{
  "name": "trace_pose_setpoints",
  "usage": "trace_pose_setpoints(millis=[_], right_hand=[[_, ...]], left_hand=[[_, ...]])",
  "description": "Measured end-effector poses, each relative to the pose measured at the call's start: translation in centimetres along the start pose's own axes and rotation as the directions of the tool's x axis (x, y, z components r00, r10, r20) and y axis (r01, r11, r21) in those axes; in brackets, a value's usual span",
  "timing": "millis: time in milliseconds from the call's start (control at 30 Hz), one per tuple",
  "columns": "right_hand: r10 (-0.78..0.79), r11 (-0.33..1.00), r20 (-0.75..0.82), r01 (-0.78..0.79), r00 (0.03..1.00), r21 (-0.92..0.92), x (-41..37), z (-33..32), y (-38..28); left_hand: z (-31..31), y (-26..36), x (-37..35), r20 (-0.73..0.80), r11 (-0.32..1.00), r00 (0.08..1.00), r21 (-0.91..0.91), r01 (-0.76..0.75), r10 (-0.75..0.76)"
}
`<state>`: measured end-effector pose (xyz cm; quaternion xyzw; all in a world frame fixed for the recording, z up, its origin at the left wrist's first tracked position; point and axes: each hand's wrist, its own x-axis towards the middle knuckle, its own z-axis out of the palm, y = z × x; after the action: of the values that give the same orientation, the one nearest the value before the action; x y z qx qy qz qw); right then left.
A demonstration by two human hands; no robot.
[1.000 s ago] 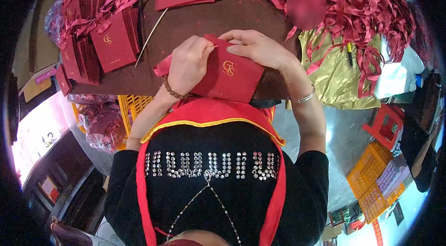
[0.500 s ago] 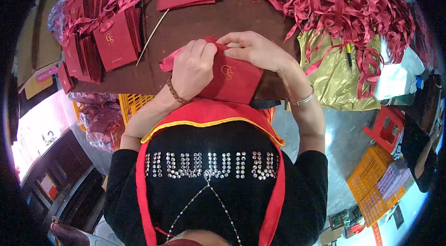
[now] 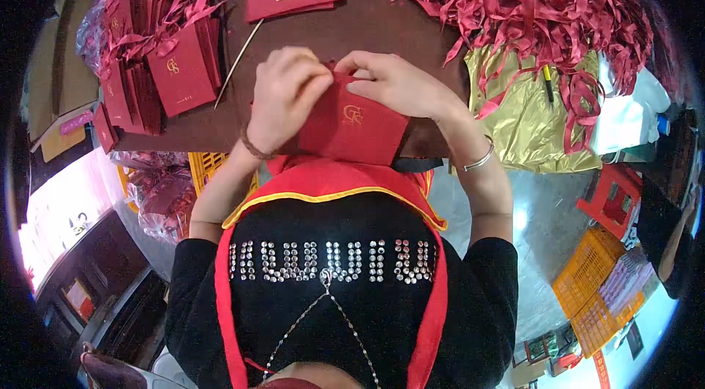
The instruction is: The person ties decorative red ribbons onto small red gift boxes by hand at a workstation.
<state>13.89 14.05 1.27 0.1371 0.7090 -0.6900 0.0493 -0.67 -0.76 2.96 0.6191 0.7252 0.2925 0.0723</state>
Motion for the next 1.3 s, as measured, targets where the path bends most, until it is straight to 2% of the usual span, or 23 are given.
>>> trace_pose_setpoints(millis=[67,100,133,200,233,267,333,367,400,467,500,533,600,667,733,900,1000,1067,1100,1133,1200,1233,1300], right_hand=[[0.021,0.997,0.005,-0.021,1.000,-0.071,-0.1,0.1,-1.3],[0.043,0.989,0.008,-0.041,0.999,-0.143,-0.1,0.2,-1.8],[0.042,0.989,0.013,-0.039,0.999,-0.145,-0.1,0.5,-2.0],[-0.128,0.953,-0.018,0.118,0.992,-0.278,-0.2,0.8,-2.3],[-0.170,0.932,-0.019,0.155,0.985,-0.327,-0.4,1.0,-2.4],[-0.172,0.932,-0.019,0.156,0.985,-0.327,-0.4,1.1,-2.5],[-0.161,0.894,-0.041,0.128,0.986,-0.430,-0.4,1.5,-2.5],[-0.137,0.901,-0.038,0.108,0.990,-0.420,-0.4,1.5,-2.8],[-0.136,0.900,-0.035,0.109,0.990,-0.422,-0.5,1.5,-2.9],[-0.157,0.913,0.005,0.147,0.988,-0.379,-0.4,1.5,-3.0],[-0.160,0.912,0.009,0.152,0.987,-0.381,-0.4,1.6,-3.1],[-0.188,0.914,0.003,0.176,0.982,-0.365,-0.5,1.7,-3.1],[-0.216,0.915,-0.001,0.203,0.976,-0.349,-0.5,1.8,-3.3],[-0.147,0.928,-0.003,0.136,0.989,-0.346,-0.5,1.6,-3.4],[-0.127,0.939,-0.008,0.117,0.992,-0.323,-0.5,1.5,-3.1],[-0.083,0.961,0.008,0.083,0.996,-0.265,-0.4,0.9,-2.7],[-0.124,0.966,0.050,0.132,0.991,-0.223,0.1,0.8,-2.2],[-0.261,0.883,0.139,0.294,0.955,-0.367,0.5,1.0,-2.3],[-0.232,0.919,0.104,0.253,0.967,-0.302,0.6,1.1,-2.3],[-0.233,0.918,0.104,0.254,0.967,-0.304,0.5,1.0,-2.3],[-0.209,0.945,0.058,0.217,0.976,-0.245,0.2,0.8,-2.1],[-0.224,0.950,0.034,0.226,0.974,-0.216,0.1,0.7,-2.0],[-0.193,0.953,0.026,0.194,0.981,-0.231,0.1,0.5,-2.0]], left_hand=[[-0.5,-1.4,1.0,-0.038,0.984,0.998,-0.169,0.049,-0.057],[-0.6,-2.0,1.4,0.073,0.958,0.993,-0.265,0.113,-0.096],[-0.4,-2.9,1.8,0.070,0.958,0.992,-0.263,0.116,-0.100],[0.1,-4.5,2.7,0.409,0.890,0.913,-0.422,0.174,0.015],[0.2,-5.0,3.3,0.580,0.842,0.814,-0.438,0.315,-0.003],[0.0,-5.3,3.7,0.580,0.843,0.815,-0.437,0.314,-0.004],[-0.7,-5.4,4.6,0.553,0.935,0.798,-0.353,-0.037,0.240],[-1.1,-5.2,5.3,0.683,0.947,0.704,-0.316,0.046,0.194],[-0.6,-5.6,5.8,0.681,0.947,0.706,-0.317,0.047,0.193],[0.5,-6.9,7.1,0.765,0.803,0.426,-0.581,0.134,0.483],[0.0,-6.6,7.8,0.838,0.845,0.329,-0.507,0.170,0.436],[0.0,-6.5,7.9,0.838,0.847,0.333,-0.504,0.170,0.432],[0.0,-6.1,8.0,0.903,0.801,0.248,-0.426,0.420,0.351],[0.3,-5.9,7.9,0.916,0.792,0.248,-0.398,0.463,0.316],[0.8,-5.5,7.6,0.933,0.619,0.247,-0.358,0.699,0.261],[1.7,-5.9,7.3,0.909,0.677,0.321,-0.414,0.609,0.266],[1.8,-5.5,7.6,0.916,0.782,0.342,-0.367,0.504,0.209],[1.5,-4.6,7.5,0.835,0.660,0.545,-0.448,0.602,0.070],[1.8,-4.9,7.7,0.820,0.567,0.565,-0.509,0.648,0.090],[2.0,-5.6,7.9,0.819,0.569,0.567,-0.510,0.646,0.091],[1.9,-6.6,8.3,0.682,0.603,0.713,-0.641,0.474,0.164],[1.4,-6.5,8.2,0.726,0.529,0.686,-0.602,0.599,0.050],[1.0,-6.1,7.6,0.751,0.457,0.659,-0.574,0.680,-0.038]])
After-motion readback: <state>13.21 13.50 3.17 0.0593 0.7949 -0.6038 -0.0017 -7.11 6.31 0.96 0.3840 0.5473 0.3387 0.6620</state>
